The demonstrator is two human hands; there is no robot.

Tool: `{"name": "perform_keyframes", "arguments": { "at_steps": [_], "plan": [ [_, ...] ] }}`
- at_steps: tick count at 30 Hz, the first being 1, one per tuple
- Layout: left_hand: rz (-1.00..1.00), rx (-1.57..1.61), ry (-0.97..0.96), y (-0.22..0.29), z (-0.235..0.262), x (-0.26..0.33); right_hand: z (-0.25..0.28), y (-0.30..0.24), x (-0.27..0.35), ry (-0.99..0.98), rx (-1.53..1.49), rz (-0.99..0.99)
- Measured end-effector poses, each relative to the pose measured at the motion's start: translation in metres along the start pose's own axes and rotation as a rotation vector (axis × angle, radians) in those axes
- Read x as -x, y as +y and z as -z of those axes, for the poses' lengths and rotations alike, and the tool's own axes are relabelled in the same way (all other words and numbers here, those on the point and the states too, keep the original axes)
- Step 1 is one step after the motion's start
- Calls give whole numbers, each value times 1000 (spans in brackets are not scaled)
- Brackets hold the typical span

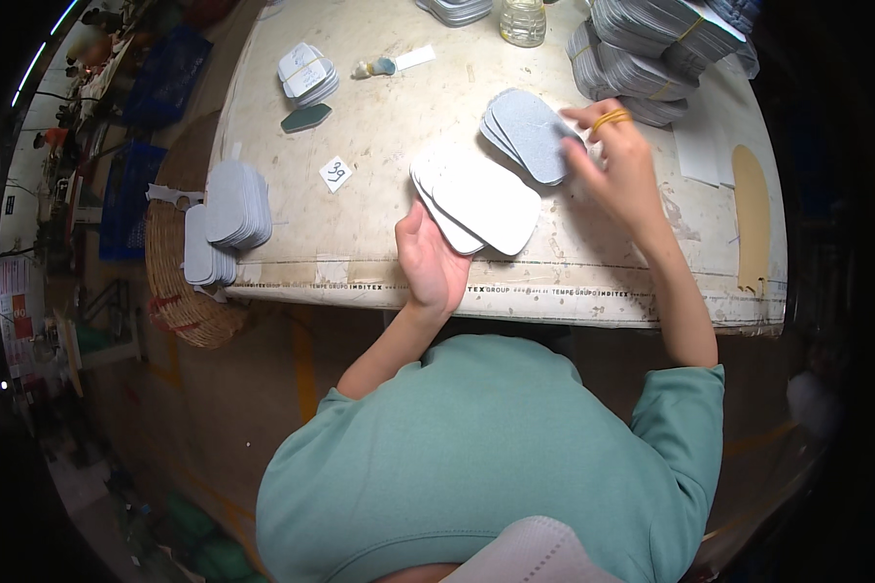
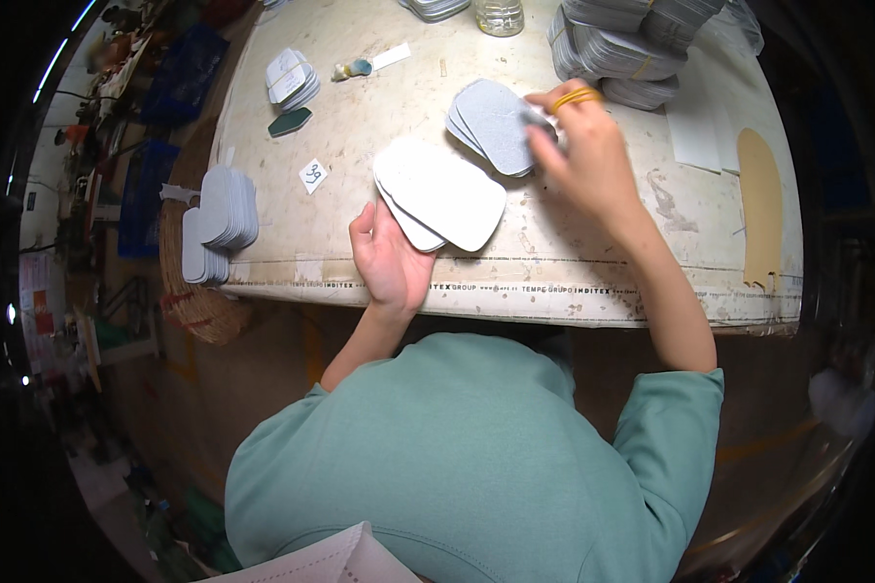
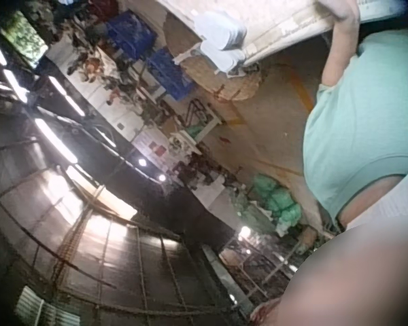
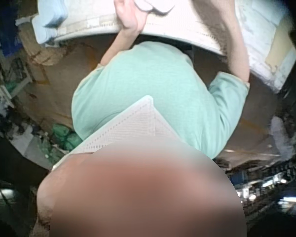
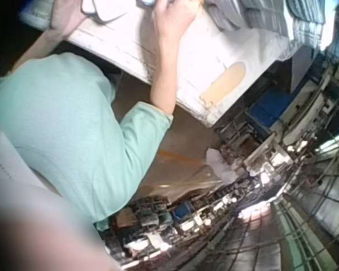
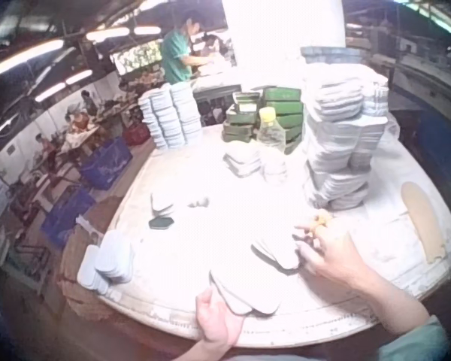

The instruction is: The person stacks gray shoe insoles and white foam pads, then applies small adhesive labels to the insoles one by one. The person bundles the labeled insoles with rubber bands and places them into stacks on the table.

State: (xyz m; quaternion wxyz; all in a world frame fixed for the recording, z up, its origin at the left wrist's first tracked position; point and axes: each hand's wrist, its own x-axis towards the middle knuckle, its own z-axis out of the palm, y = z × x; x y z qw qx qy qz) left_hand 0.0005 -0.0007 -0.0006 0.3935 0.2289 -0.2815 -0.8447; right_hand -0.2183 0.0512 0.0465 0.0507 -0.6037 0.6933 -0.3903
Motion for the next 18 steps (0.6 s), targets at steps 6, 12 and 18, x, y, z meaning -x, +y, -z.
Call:
{"name": "perform_keyframes", "arguments": {
  "at_steps": [6, 12, 18],
  "plan": [
    [10, 7, 3, 0, 3, 0, -24, -47, 31, -358, 54, 345],
    [4, 55, 6, -3, 6, -2, -9, -36, 20, -263, -173, 339],
    [6, 21, 7, -2, 4, -1, 6, -2, -4, 132, 20, -176]
  ]
}}
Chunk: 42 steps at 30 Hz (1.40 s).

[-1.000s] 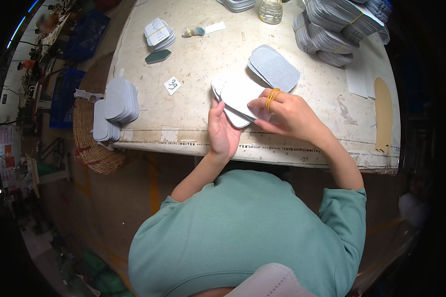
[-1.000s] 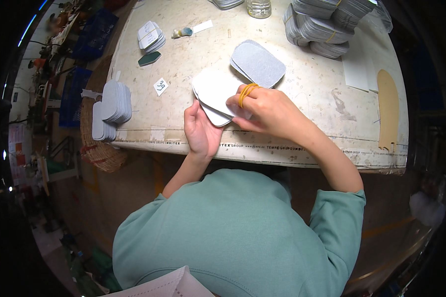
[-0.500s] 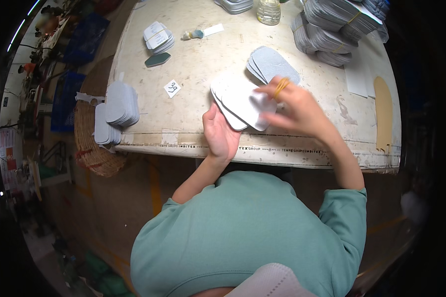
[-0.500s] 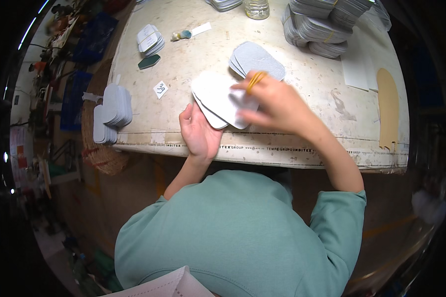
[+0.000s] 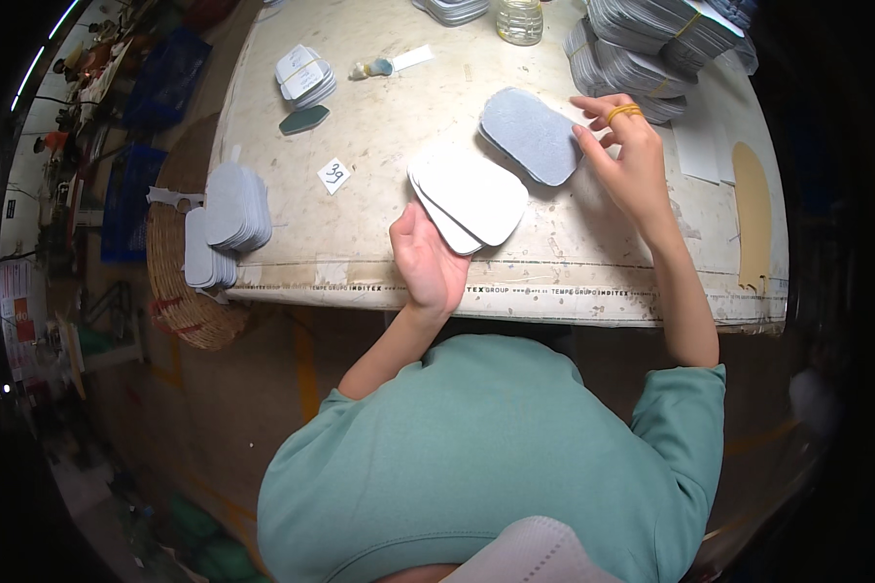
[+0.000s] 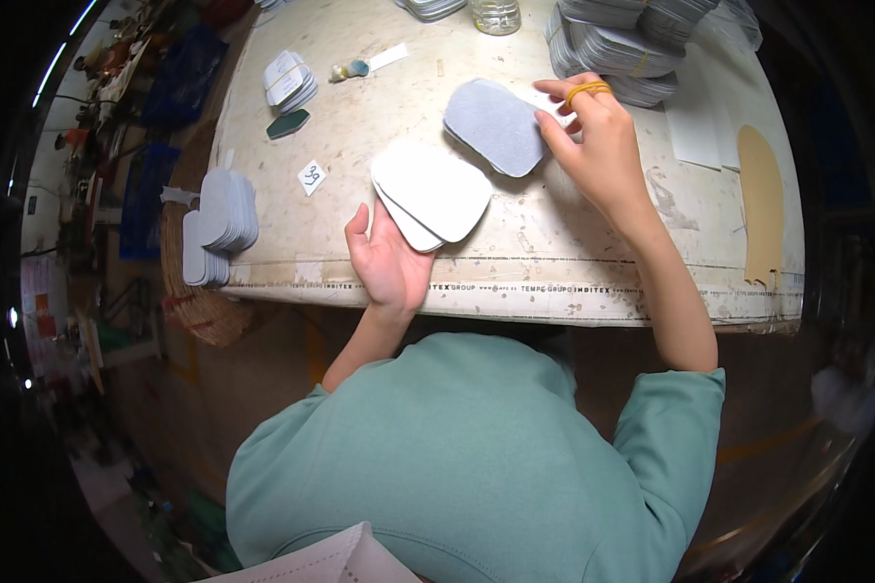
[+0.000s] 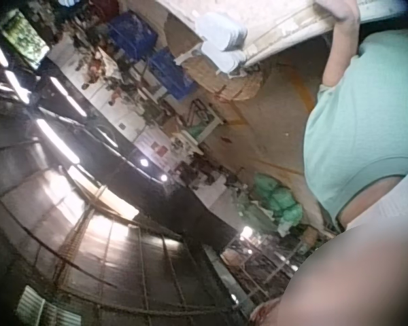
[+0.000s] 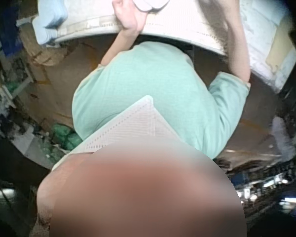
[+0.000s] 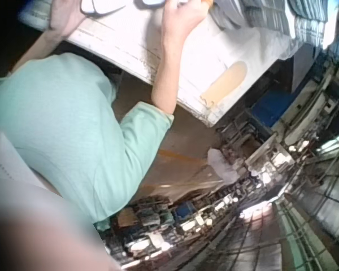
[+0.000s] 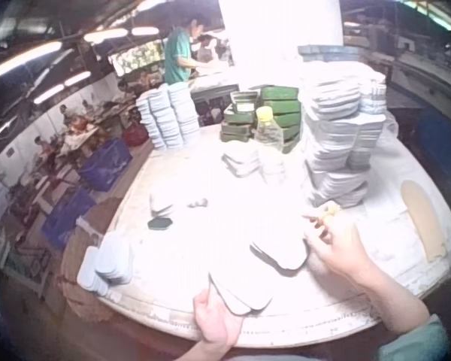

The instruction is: The person stacks gray shoe insoles and white foam pads, then applies small adhesive labels to the insoles one by one. The person bundles the labeled insoles with rubber bands and places them into stacks on the table.

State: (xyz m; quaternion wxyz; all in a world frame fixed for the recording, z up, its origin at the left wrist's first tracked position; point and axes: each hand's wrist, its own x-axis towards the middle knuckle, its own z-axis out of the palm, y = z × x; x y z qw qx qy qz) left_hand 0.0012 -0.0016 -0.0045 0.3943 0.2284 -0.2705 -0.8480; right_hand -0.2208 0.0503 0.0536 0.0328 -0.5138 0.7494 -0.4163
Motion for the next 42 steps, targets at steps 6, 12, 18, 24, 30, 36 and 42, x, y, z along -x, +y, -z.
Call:
{"name": "perform_keyframes", "arguments": {
  "at_steps": [6, 12, 18, 24, 30, 36, 42],
  "plan": [
    [-7, 85, -5, 1, -1, 1, -22, -25, 38, -402, -89, 466],
    [6, 12, -15, 1, 0, 1, -29, -40, 45, -458, -43, 530],
    [1, 16, -13, 1, -2, 0, -12, -21, 23, -148, -213, 408],
    [8, 4, -28, 1, 0, 0, -9, 2, 6, 2, -3, 164],
    [-8, 38, -19, 2, 0, 1, -41, -32, 49, -304, -60, 482],
    [8, 27, -21, 1, 0, 1, -47, -35, 52, -234, 68, 608],
    [-10, 18, -39, 0, 1, 1, -27, -26, 34, -111, -145, 382]
  ]
}}
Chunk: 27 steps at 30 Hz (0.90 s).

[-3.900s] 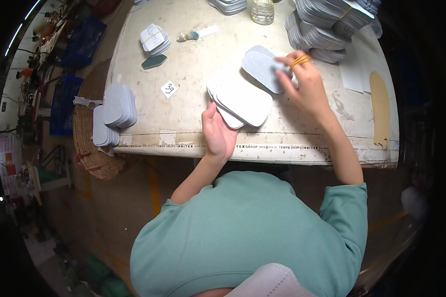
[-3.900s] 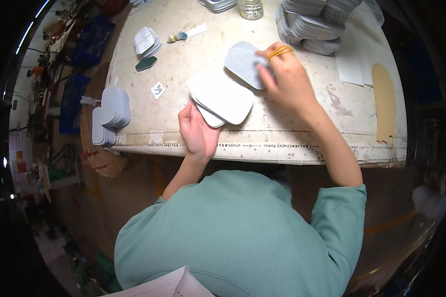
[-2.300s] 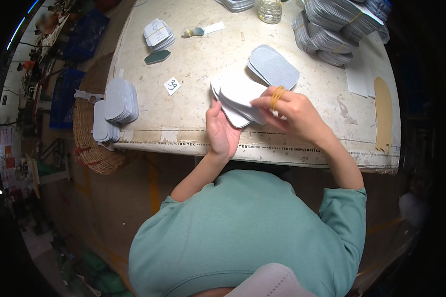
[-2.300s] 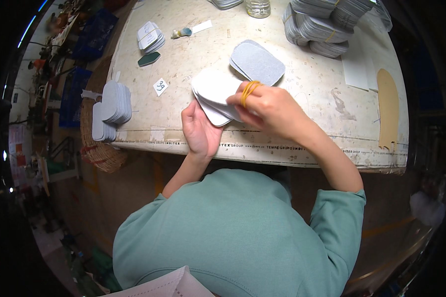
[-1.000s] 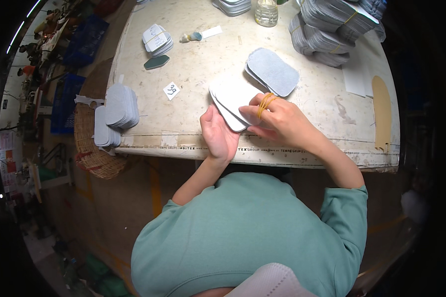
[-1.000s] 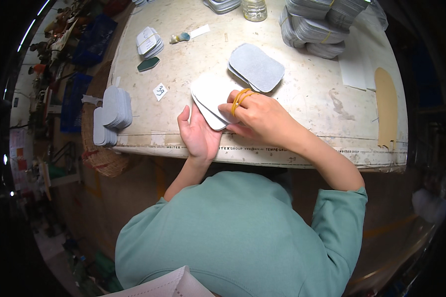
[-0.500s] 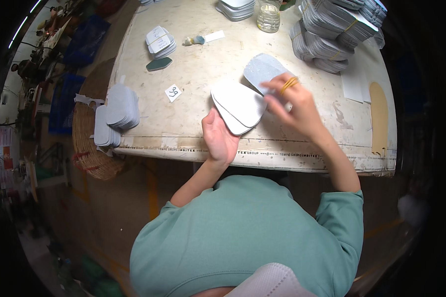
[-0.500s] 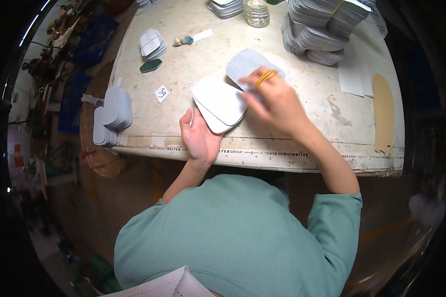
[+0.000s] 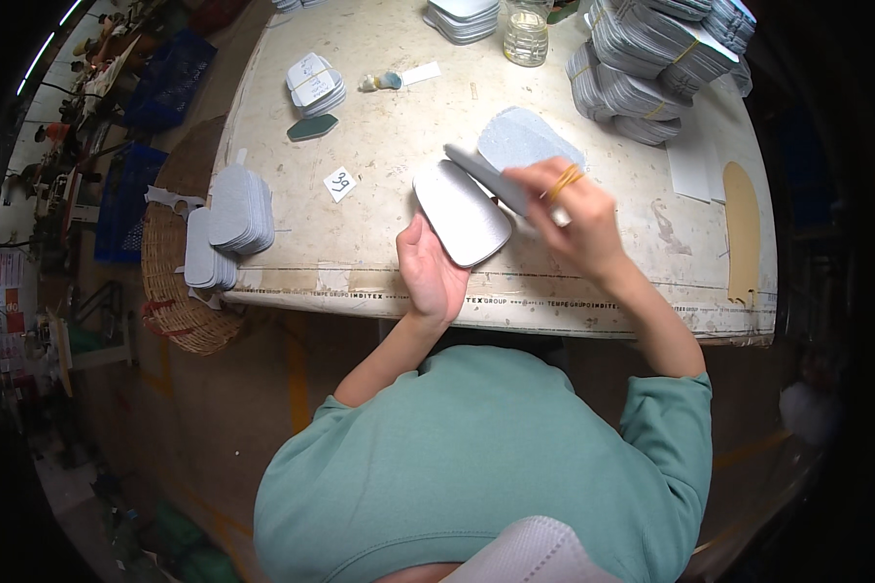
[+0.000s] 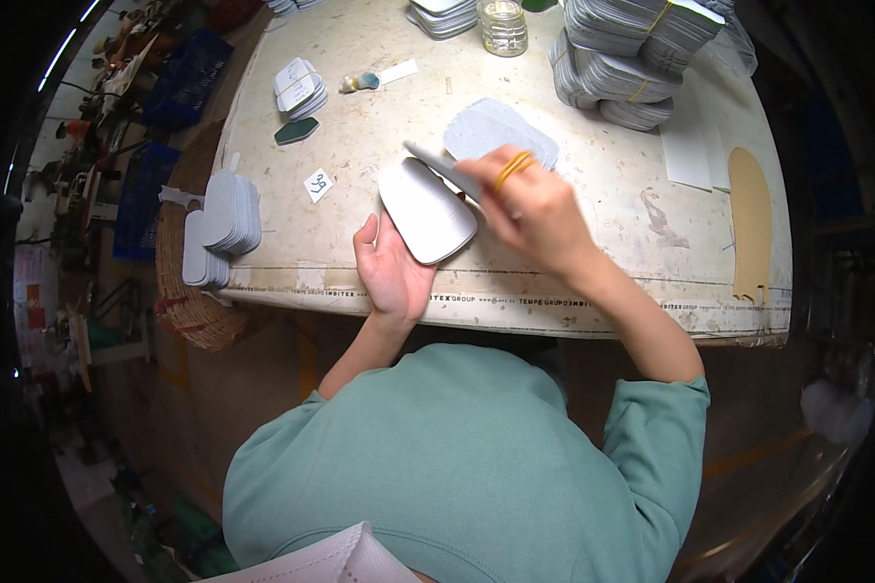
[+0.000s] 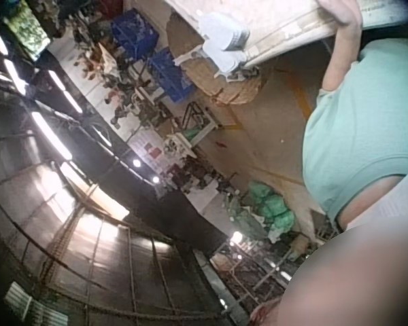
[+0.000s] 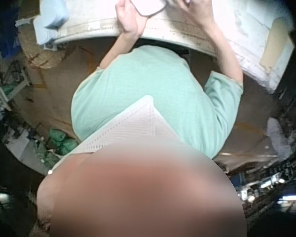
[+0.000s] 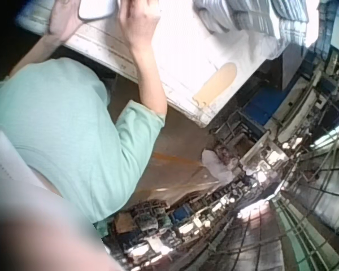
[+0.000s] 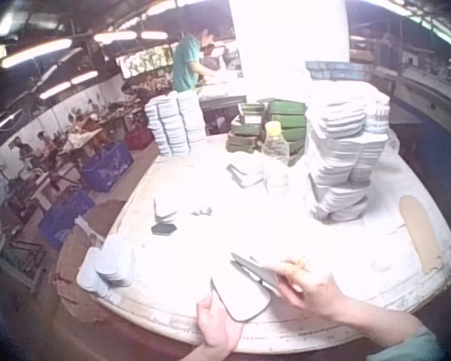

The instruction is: The person stacks gray shoe insoles and white foam pads, then applies small adhesive labels to the insoles one by one. The person bundles the labeled insoles with rubber bands and places them into stacks on the table.

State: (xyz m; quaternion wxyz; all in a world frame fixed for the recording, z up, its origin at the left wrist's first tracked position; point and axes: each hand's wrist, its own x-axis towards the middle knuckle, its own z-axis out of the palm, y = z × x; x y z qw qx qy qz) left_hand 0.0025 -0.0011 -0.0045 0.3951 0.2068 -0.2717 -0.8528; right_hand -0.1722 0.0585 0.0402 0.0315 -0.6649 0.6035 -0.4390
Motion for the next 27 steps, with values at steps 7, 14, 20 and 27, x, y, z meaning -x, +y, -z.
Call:
{"name": "perform_keyframes", "arguments": {
  "at_steps": [7, 14, 20, 27],
  "plan": [
    [18, 32, -7, 0, -1, -2, 24, 42, -18, 65, 189, -435],
    [6, 2, 11, 1, -1, -1, -15, 34, -13, 18, 419, -126],
    [4, 1, -36, 2, -1, -1, -3, 33, -21, -1, 225, -147],
    [-5, 9, -63, 3, -5, 2, -19, -12, 7, -218, 15, 63]
  ]
}}
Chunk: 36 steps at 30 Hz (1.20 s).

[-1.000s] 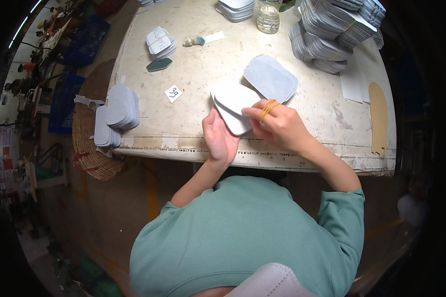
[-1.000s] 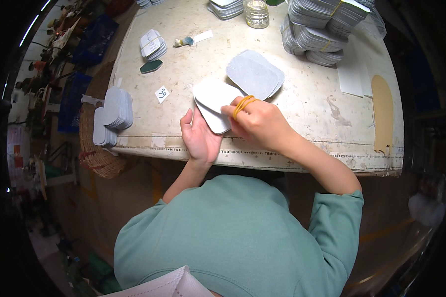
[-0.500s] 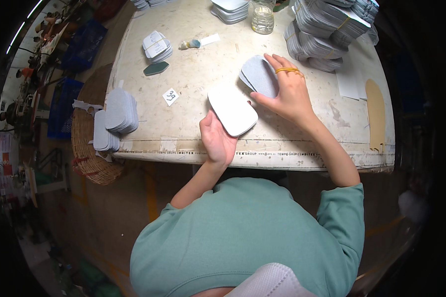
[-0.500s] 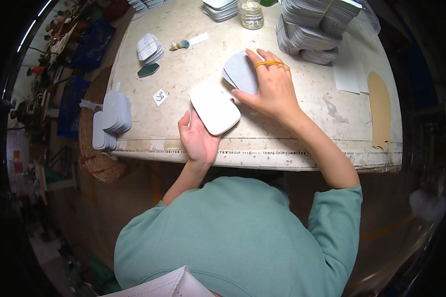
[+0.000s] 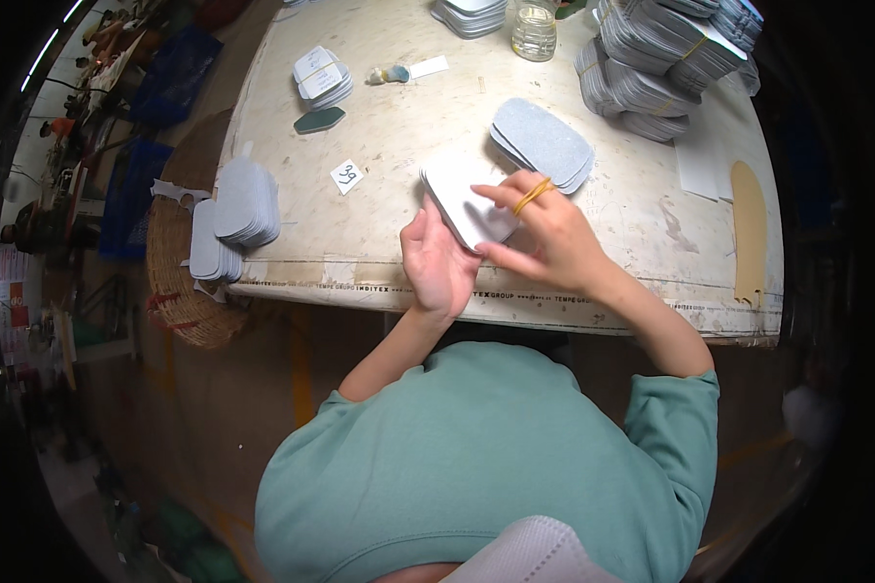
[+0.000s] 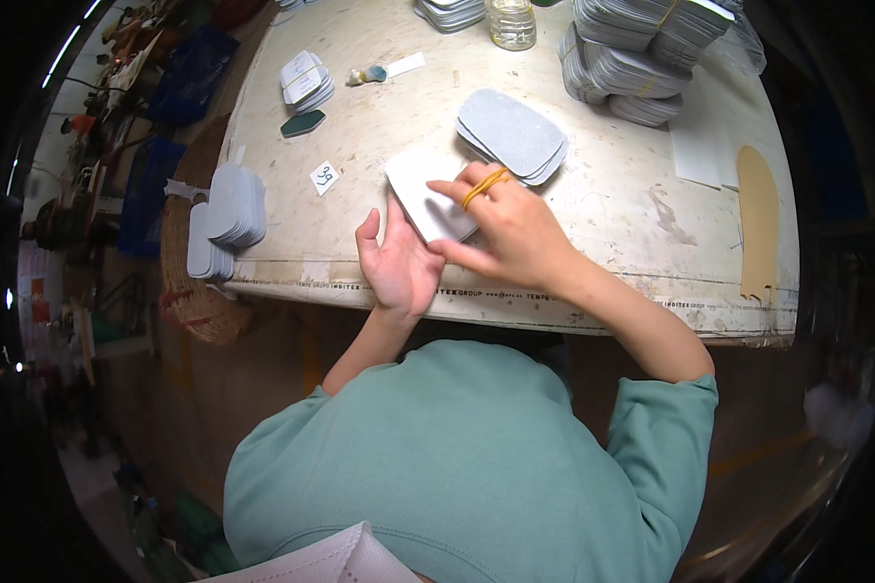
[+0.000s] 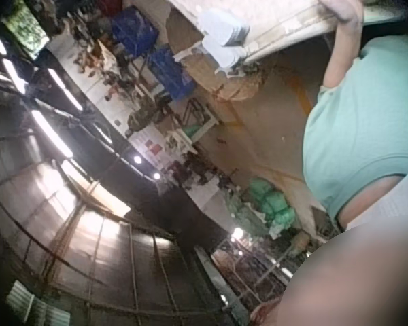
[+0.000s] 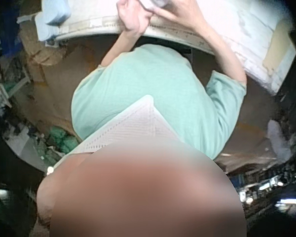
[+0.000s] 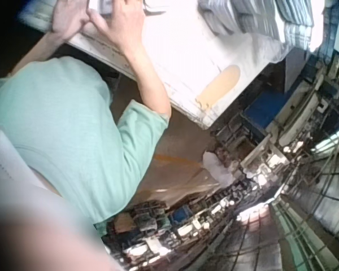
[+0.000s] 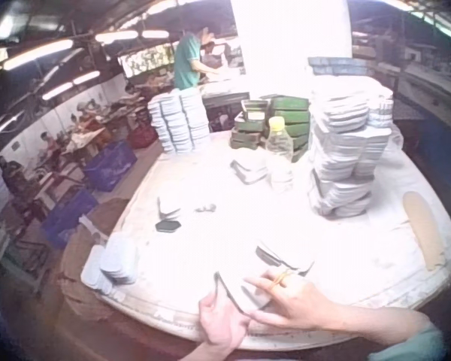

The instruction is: The person stacks gray shoe insoles and white foam pads, then applies small adhesive labels to the insoles one by one. The person bundles the labeled insoles with rubber bands and places them into stacks on the table.

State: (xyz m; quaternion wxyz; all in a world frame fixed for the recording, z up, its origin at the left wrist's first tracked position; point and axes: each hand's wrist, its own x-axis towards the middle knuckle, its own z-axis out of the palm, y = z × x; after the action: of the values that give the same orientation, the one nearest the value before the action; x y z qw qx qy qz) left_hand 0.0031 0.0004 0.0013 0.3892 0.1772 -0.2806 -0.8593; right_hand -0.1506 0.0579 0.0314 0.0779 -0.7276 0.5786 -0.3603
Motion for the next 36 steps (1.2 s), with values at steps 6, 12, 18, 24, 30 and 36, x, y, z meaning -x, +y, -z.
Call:
{"name": "perform_keyframes", "arguments": {
  "at_steps": [6, 12, 18, 24, 30, 36],
  "plan": [
    [112, 136, -7, 1, 7, -1, -5, 3, -2, -45, -17, 45],
    [76, 140, 4, -1, 12, -1, 4, 6, -2, -105, -173, -57],
    [52, 182, -39, -2, 13, 1, 3, 0, 0, -53, -78, -6],
    [155, 249, -86, 1, 11, -3, 27, 10, -3, -34, -255, -98],
    [212, 249, -130, 2, 9, -4, 51, 67, -13, 417, -312, -468],
    [253, 268, -61, -1, 17, -4, 34, 93, -8, 573, -470, -472]
  ]
}}
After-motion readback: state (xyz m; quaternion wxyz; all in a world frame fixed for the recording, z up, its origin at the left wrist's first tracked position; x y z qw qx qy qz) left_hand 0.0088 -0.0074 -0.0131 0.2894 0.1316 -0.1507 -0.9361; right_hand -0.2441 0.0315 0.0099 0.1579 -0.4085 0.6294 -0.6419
